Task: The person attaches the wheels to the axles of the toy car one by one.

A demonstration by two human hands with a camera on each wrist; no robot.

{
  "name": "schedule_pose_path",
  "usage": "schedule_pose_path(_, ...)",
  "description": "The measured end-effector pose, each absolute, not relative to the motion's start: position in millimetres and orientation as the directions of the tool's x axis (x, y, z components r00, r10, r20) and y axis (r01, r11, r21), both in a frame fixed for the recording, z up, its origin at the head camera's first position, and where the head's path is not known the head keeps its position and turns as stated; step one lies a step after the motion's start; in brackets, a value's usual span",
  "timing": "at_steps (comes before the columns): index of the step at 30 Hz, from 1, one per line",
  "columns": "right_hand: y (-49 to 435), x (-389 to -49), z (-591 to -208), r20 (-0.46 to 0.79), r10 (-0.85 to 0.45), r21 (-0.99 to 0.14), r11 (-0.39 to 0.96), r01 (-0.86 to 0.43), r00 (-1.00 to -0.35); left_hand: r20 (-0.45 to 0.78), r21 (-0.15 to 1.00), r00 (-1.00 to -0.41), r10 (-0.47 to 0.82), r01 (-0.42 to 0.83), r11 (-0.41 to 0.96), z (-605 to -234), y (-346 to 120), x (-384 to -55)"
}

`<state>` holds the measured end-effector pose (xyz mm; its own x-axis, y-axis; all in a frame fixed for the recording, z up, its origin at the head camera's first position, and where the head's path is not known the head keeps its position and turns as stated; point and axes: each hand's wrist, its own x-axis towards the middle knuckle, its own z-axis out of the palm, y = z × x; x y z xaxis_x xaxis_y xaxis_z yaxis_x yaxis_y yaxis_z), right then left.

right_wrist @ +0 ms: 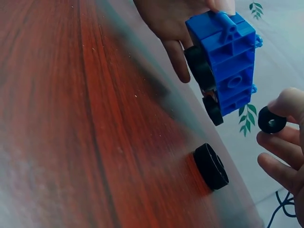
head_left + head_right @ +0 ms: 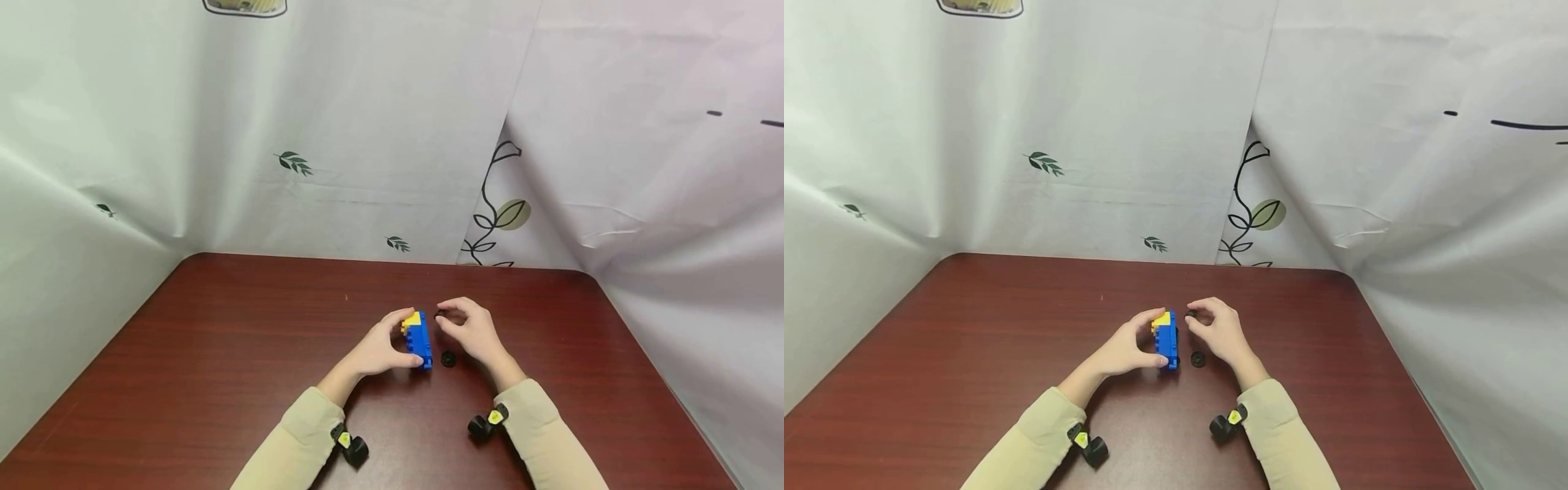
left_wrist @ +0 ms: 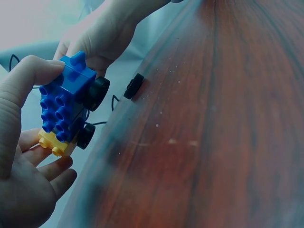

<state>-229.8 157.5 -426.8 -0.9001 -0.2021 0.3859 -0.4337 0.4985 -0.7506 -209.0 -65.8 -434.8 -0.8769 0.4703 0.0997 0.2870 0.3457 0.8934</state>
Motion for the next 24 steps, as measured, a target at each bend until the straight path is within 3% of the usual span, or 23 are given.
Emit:
schedule_pose_path(12, 148, -227, -425, 0.466, -0.151, -0.768, 0.420, -0.484, -0.872, 0.117, 0.877, -0.865, 0.487, 0.320, 0.358, -425, -64, -204)
schedule_pose_path(24, 141, -222, -426, 0.485, -0.191, -0.758, 0.396, -0.519, -0.854, 0.133, 0.872, -0.871, 0.472, 0.330, 0.363, -432, -62, -206)
